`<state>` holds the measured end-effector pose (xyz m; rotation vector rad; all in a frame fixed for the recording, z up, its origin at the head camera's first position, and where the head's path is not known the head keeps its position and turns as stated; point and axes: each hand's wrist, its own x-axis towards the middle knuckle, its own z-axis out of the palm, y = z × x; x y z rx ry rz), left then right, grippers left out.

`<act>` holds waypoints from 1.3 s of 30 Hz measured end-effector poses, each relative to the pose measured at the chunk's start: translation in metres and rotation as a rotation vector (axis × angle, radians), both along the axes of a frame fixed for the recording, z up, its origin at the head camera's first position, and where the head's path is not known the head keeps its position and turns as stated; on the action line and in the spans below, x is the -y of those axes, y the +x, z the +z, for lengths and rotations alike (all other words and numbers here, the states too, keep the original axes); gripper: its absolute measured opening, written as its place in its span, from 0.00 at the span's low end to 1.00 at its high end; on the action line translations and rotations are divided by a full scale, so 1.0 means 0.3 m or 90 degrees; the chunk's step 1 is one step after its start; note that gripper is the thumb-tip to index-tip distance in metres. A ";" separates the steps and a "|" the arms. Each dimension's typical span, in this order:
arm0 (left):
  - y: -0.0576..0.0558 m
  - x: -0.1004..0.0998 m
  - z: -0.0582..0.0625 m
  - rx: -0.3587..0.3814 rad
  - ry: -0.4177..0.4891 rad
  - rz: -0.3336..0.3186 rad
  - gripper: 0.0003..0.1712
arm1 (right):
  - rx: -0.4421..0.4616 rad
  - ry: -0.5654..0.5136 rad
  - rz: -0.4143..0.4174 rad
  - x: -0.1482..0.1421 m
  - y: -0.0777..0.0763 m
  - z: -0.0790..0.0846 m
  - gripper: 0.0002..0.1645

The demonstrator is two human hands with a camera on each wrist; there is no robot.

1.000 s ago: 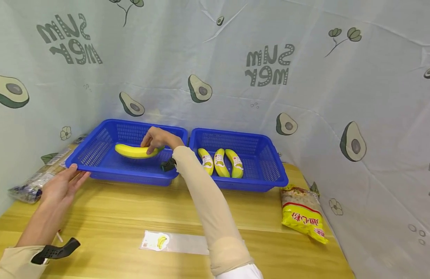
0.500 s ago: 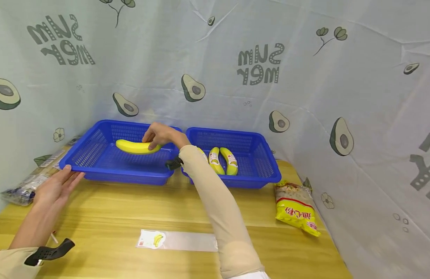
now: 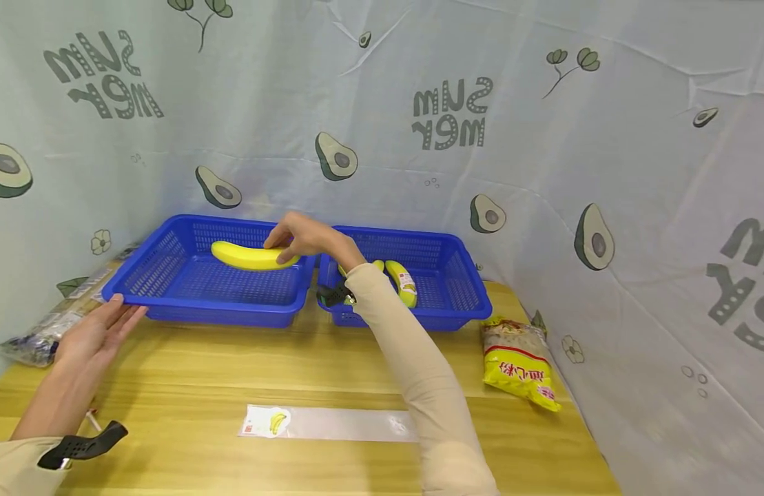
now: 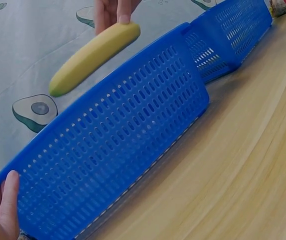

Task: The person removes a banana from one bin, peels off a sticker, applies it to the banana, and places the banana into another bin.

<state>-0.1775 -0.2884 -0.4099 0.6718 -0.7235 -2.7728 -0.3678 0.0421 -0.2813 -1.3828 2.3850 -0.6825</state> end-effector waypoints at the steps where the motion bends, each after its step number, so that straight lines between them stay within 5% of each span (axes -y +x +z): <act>1: -0.001 -0.001 -0.001 -0.003 0.003 0.000 0.10 | -0.006 -0.004 0.004 -0.015 0.012 0.004 0.22; 7: 0.002 0.006 -0.013 -0.025 0.033 -0.019 0.15 | -0.036 -0.007 0.035 -0.087 0.088 0.017 0.21; 14: 0.015 0.026 -0.026 -0.038 0.039 -0.065 0.44 | -0.044 -0.009 0.044 -0.150 0.170 0.003 0.22; 16: 0.016 0.027 -0.028 -0.042 0.037 -0.073 0.42 | -0.046 -0.014 0.042 -0.172 0.190 -0.004 0.22; 21: 0.022 0.020 -0.041 -0.075 0.037 -0.116 0.12 | -0.061 -0.028 0.058 -0.232 0.233 -0.030 0.22; 23: 0.026 0.013 -0.052 -0.109 0.022 -0.154 0.08 | -0.070 -0.035 0.065 -0.254 0.248 -0.042 0.23; 31: 0.050 -0.052 -0.065 -0.161 -0.105 -0.305 0.16 | -0.069 -0.076 0.084 -0.323 0.314 -0.092 0.24; 39: 0.049 -0.203 -0.022 -0.128 -0.420 -0.402 0.15 | -0.048 -0.111 0.090 -0.369 0.368 -0.147 0.23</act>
